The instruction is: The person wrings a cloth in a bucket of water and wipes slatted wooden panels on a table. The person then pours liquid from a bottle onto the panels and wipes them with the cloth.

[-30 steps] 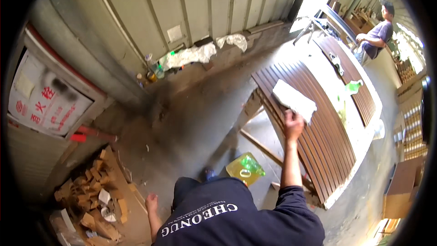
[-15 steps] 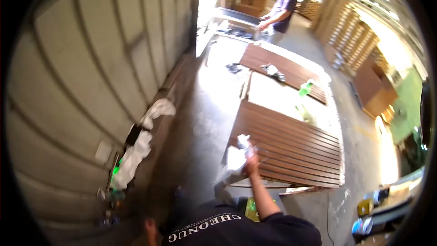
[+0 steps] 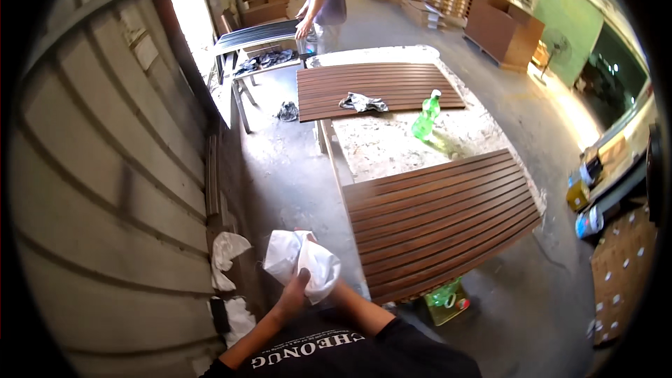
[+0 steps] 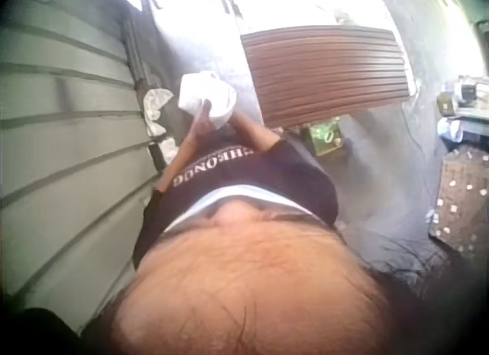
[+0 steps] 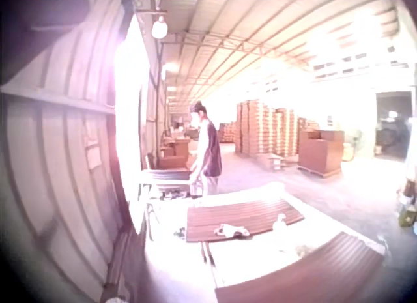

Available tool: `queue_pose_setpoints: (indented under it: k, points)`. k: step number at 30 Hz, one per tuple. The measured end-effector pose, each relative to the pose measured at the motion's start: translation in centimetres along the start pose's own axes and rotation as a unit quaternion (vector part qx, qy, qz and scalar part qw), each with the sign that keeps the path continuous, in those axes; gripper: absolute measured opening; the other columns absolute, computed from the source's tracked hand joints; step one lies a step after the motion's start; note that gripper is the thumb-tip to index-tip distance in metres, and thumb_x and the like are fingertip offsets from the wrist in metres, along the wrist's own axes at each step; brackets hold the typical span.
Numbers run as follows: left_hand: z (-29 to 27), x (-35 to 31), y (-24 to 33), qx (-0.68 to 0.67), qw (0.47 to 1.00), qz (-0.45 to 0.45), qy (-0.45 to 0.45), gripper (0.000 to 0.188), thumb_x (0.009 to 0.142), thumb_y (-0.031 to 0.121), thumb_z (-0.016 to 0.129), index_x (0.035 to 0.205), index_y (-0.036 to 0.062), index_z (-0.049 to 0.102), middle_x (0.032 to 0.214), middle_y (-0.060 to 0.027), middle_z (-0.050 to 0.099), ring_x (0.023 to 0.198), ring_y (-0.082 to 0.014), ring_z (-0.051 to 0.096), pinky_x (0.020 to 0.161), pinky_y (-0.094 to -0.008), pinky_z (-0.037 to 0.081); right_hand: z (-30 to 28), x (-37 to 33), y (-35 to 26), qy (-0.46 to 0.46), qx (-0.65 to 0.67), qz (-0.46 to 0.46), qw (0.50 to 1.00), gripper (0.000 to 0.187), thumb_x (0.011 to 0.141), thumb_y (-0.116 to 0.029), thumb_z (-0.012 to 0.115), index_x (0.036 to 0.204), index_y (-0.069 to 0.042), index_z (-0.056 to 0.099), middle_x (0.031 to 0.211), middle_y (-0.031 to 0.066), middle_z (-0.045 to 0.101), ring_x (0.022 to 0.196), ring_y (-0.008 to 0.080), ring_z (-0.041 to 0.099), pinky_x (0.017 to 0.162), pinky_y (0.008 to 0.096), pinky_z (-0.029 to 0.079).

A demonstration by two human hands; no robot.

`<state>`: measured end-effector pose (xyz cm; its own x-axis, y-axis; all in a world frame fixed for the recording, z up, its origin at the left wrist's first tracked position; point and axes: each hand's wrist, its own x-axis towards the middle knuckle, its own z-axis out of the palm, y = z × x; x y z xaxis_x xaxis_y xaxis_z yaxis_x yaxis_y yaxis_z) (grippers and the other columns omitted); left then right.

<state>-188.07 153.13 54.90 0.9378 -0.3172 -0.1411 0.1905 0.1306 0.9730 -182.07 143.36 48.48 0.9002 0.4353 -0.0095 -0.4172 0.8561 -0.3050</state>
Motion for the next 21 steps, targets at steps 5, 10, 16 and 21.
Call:
queue_pose_setpoints:
  k: [5,10,16,21]
  points:
    - [-7.5,7.2,5.4,0.098,0.990,0.087,0.060,0.036,0.094,0.015,0.045,0.126,-0.0013,0.048,0.124,-0.0110,0.053,0.117,-0.0204,0.048,0.102,-0.0332,0.034,1.2,3.2,-3.6,-0.040,0.162,-0.074,0.983,0.050,0.097,-0.044,0.038,0.131,-0.008,0.041,0.116,0.0076,0.052,0.106,0.0198,0.051,0.093,0.0314,0.042]
    - [-8.9,16.2,10.8,0.430,0.886,0.172,0.020,0.043,0.083,0.016,0.059,0.121,-0.0006,0.052,0.120,-0.0187,0.053,0.114,-0.0367,0.048,0.100,-0.0413,0.037,0.5,4.6,-9.4,0.022,0.046,-0.157,0.986,0.051,0.097,-0.042,0.038,0.132,-0.006,0.040,0.121,0.0099,0.050,0.111,0.0216,0.048,0.096,0.0335,0.040]
    - [-7.8,24.1,8.7,0.247,0.950,0.053,-0.182,0.076,0.083,0.045,0.063,0.140,0.0059,0.030,0.143,-0.0157,0.035,0.127,-0.0313,0.039,0.101,-0.0386,0.035,3.1,8.3,-14.4,0.106,-0.041,-0.309,0.944,0.052,0.097,-0.041,0.038,0.133,-0.003,0.039,0.128,0.0127,0.046,0.117,0.0238,0.045,0.100,0.0361,0.037]
    - [-12.5,29.5,10.5,0.078,0.948,-0.092,-0.296,0.060,0.090,0.034,0.058,0.137,0.0027,0.036,0.131,-0.0135,0.047,0.117,-0.0212,0.046,0.093,-0.0323,0.040,9.8,13.8,-17.5,0.201,-0.138,-0.464,0.852,0.053,0.097,-0.040,0.038,0.134,-0.001,0.038,0.133,0.0150,0.044,0.122,0.0257,0.043,0.103,0.0383,0.034]
